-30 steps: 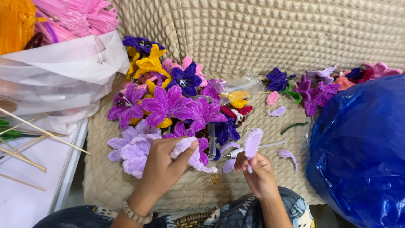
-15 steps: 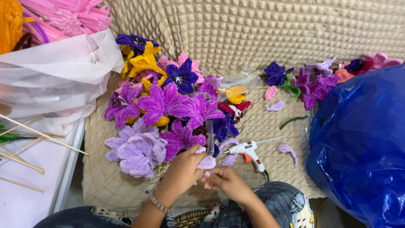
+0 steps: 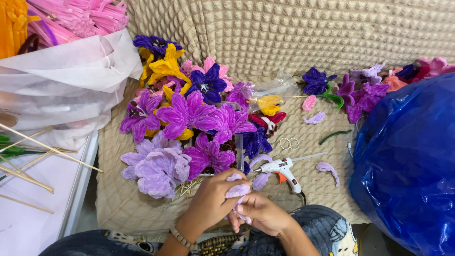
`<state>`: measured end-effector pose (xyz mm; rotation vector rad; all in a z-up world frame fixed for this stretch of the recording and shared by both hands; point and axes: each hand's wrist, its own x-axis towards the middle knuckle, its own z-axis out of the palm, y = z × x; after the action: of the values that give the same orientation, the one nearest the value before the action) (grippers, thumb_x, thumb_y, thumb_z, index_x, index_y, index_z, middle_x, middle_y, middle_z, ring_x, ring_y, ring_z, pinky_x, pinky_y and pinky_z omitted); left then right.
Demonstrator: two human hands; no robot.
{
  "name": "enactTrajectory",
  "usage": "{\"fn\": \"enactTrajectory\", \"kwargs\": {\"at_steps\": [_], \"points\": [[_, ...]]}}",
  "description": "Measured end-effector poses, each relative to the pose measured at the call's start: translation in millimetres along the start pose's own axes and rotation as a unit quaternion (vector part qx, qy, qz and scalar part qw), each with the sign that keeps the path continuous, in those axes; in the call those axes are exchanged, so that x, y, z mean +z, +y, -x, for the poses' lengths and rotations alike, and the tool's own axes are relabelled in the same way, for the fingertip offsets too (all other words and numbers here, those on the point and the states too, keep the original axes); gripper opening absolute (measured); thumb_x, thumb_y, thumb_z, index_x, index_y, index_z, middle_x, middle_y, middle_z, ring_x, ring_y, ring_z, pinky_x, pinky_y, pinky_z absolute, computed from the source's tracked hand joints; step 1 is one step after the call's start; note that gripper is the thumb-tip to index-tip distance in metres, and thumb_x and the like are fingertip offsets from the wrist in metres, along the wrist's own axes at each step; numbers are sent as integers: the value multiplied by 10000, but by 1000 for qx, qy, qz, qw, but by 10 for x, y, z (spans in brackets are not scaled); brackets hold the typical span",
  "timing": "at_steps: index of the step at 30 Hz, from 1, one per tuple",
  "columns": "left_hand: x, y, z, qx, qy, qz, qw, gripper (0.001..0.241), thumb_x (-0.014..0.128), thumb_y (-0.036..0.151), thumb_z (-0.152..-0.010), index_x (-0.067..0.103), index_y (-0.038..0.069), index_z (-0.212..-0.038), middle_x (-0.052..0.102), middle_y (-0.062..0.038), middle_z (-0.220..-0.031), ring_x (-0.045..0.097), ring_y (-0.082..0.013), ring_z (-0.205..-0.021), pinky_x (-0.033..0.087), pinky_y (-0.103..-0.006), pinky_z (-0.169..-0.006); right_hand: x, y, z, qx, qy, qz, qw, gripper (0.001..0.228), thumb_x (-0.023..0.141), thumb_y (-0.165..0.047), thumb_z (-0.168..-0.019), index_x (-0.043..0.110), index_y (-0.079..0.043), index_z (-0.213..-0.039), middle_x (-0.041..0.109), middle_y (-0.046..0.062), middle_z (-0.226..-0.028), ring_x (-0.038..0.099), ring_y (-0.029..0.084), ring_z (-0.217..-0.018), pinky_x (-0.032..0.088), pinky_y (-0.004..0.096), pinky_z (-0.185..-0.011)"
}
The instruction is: The person assembles artificial flowers by applying hot glue to petals and attaching them together.
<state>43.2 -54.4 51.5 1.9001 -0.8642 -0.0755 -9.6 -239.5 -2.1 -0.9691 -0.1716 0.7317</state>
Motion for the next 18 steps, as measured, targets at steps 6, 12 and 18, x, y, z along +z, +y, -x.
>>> {"fn": "enactTrajectory", "kwargs": {"at_steps": [6, 12, 18], "points": [[59, -36, 6, -32, 58, 50, 997, 243, 597, 190, -985, 787, 43, -1023, 731, -35, -1034, 724, -195, -851, 544, -324, -718, 8, 14, 12, -18, 15, 108, 994, 283, 660, -287, -997, 713, -10, -1002, 678, 98, -750, 617, 144, -691, 445, 265, -703], [72, -151, 15, -62, 74, 38, 995, 236, 604, 156, -964, 800, 51, -1047, 746, -63, -1060, 724, -222, -933, 537, -346, -771, 93, 46, -50, -105, 105, 205, 968, 252, 625, -216, -1016, 745, -4, -955, 705, 77, -738, 649, 147, -697, 510, 288, -721], [-9, -47, 2, 1, 58, -12, 998, 243, 576, 62, -919, 779, 53, -1052, 733, -50, -1093, 719, -218, -848, 558, -352, -686, 195, -127, -20, -125, 38, 198, 972, 376, 540, -362, -1046, 674, -35, -918, 682, 73, -836, 624, 162, -774, 476, 308, -794]]}}
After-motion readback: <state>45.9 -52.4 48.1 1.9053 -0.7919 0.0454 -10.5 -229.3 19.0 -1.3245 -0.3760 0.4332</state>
